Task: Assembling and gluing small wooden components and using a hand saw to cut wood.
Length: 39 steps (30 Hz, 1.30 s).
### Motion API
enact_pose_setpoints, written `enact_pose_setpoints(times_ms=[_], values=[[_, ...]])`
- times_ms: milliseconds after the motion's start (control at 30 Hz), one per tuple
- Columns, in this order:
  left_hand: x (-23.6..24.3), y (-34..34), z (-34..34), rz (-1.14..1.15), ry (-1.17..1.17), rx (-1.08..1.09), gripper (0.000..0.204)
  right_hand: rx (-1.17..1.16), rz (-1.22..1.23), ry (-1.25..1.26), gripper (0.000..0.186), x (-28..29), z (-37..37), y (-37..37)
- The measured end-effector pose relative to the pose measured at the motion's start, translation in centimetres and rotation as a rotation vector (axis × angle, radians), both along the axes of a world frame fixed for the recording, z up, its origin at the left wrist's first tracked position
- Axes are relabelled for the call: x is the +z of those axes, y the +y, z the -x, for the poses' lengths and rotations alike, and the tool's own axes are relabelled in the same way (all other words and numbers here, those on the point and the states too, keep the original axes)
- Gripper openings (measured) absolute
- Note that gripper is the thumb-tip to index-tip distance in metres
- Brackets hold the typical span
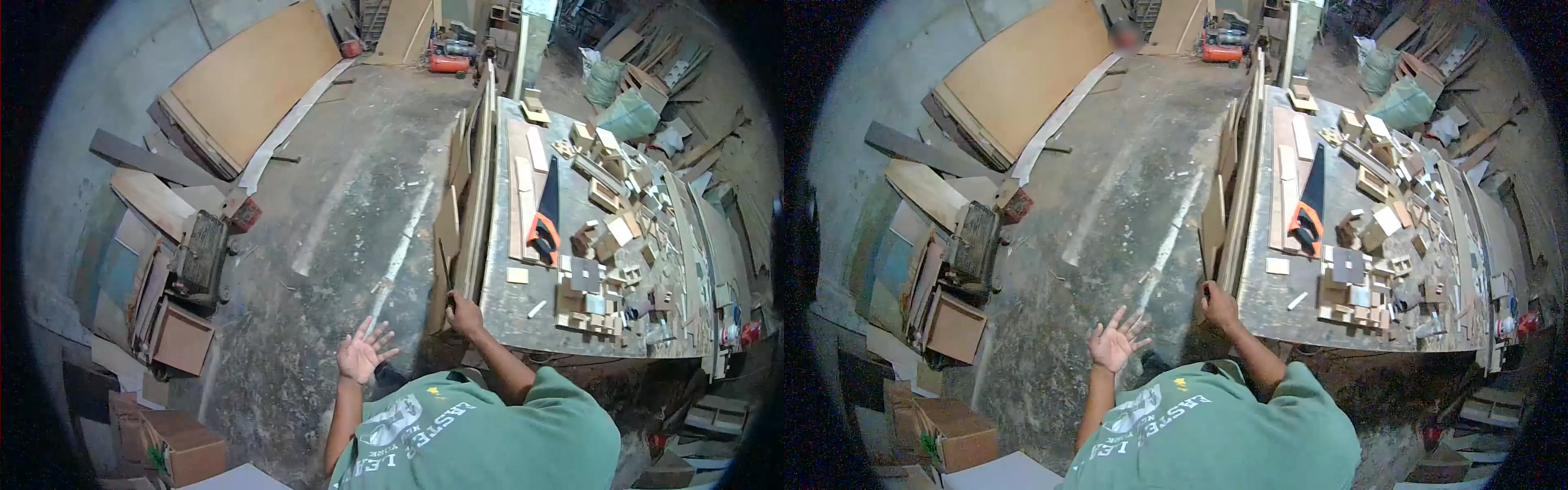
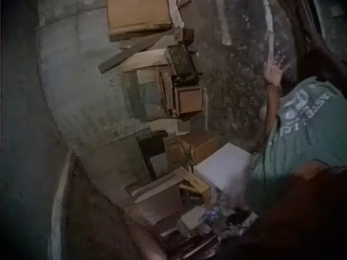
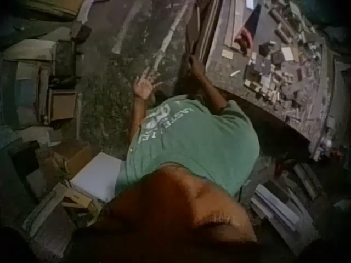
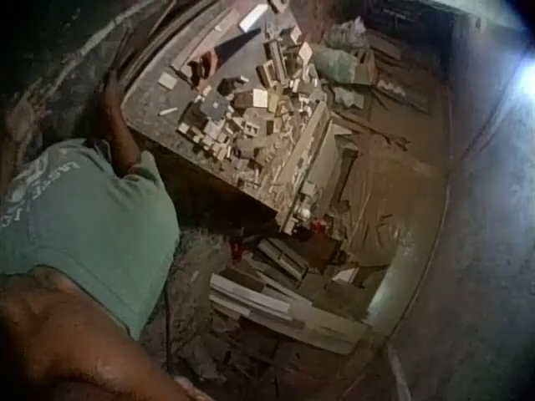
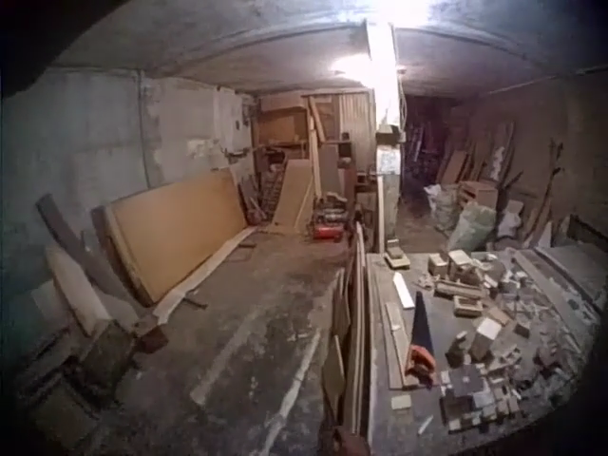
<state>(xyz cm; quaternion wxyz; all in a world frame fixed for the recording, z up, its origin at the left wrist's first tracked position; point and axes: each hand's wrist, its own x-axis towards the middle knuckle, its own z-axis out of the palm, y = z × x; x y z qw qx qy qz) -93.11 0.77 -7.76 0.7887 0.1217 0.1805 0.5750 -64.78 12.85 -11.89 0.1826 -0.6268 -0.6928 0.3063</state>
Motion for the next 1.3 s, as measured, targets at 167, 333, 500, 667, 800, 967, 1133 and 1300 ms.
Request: enact_pose_setpoints(times_ms=[167, 333, 500, 667, 800, 967, 1133, 1300], values=[[-2.6, -0.2, 11.1, 0.150, 0.034, 0.067, 0.080, -0.043, 0.065, 0.145, 0.046, -1.0, 8.7, 1.6], [-3.1, 3.5, 15.8, 0.265, 0.129, 0.112, 0.075, -0.292, 0.047, 0.108, 0.045, -0.5, 10.8, 1.1], [-3.8, 9.3, 15.6, 0.310, 0.074, -0.012, 0.070, -0.214, 0.079, -0.064, 0.044, -6.2, 8.0, 1.7], [-3.5, 15.5, 13.1, 0.198, 0.104, -0.295, 0.066, -0.334, 0.180, -0.122, 0.032, -7.5, 8.3, 5.1], [-1.3, 22.0, 11.9, 0.143, 0.374, -0.209, 0.060, -0.300, 0.310, -0.156, 0.028, -3.2, 10.4, 10.8], [4.9, 32.1, 11.4, -0.003, 0.172, -0.281, 0.065, -0.199, 0.069, 0.158, 0.021, -1.8, 11.6, 19.6], [4.0, 41.4, 8.9, -0.064, 0.284, -0.407, 0.062, -0.045, -0.018, 0.201, 0.028, 1.0, 10.7, 26.7], [-1.1, 45.8, 4.2, 0.184, 0.457, -0.609, 0.058, -0.170, -0.074, 0.136, 0.030, 1.3, 8.6, 26.5]])
